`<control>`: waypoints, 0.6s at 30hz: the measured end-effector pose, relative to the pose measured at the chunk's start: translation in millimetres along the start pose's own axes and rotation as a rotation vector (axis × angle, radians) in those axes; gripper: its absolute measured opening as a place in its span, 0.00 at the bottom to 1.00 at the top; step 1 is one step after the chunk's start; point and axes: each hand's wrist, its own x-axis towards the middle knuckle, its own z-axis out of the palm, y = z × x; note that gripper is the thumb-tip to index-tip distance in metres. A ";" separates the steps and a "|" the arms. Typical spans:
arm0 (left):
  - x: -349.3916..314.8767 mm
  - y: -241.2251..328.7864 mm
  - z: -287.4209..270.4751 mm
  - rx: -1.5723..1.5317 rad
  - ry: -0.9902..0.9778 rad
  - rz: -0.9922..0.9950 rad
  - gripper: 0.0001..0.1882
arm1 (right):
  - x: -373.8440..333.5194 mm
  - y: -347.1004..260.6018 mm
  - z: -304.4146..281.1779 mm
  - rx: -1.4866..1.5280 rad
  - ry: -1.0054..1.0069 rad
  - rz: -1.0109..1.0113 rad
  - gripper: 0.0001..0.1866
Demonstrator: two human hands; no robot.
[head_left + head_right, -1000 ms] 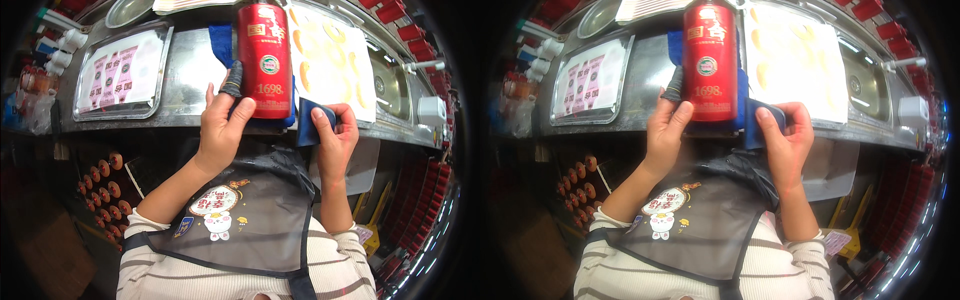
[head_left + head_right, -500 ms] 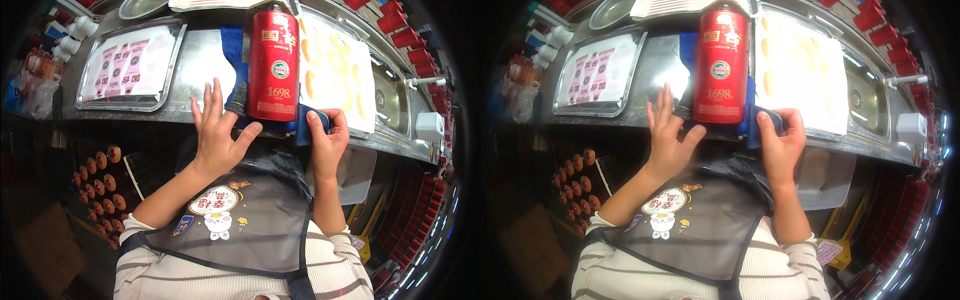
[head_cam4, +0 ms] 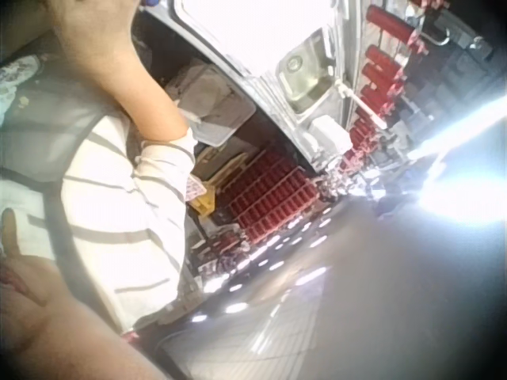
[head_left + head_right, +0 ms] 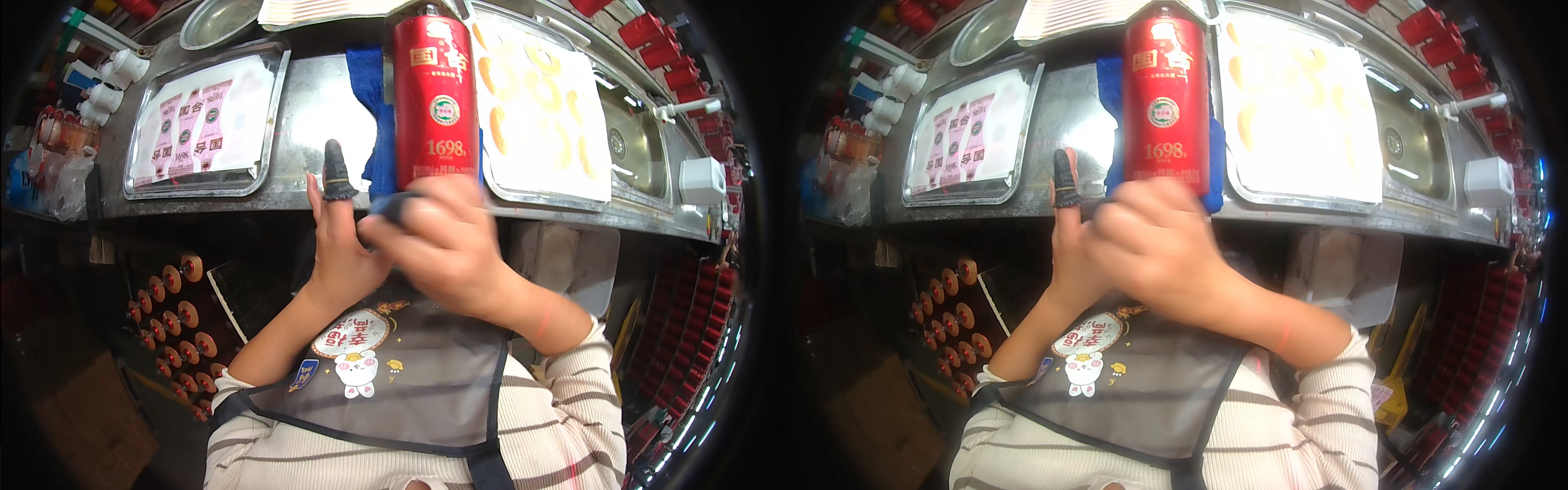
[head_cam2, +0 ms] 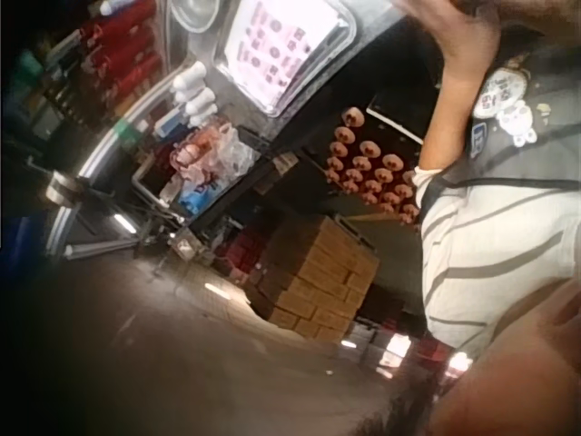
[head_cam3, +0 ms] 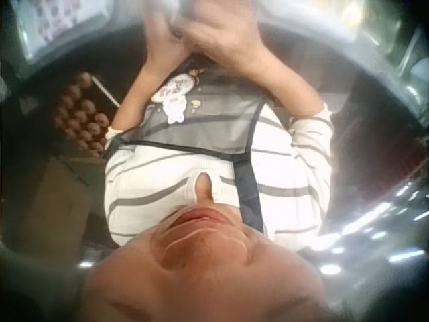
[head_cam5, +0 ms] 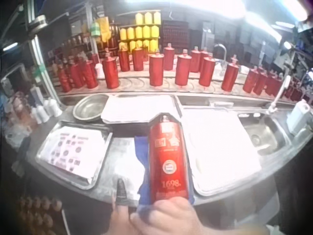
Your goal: The person applies circular gold labels to the top rims of red cylindrical cans, then smooths the labels and wipes the can bodies with a blue cloth. The person handles the cans one at a time, rotating them to ensure the labels adhere properly.
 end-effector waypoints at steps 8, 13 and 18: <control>39.2 7.0 -2.1 0.040 -0.156 0.232 0.35 | -7.9 19.1 -31.2 0.438 0.321 0.877 0.10; 92.8 -4.4 4.0 -0.026 -0.015 0.176 0.31 | 9.6 102.2 -24.1 0.554 0.538 0.858 0.09; 121.1 -8.8 0.7 -0.168 0.028 0.059 0.27 | 46.3 111.8 -22.8 0.226 0.401 0.651 0.08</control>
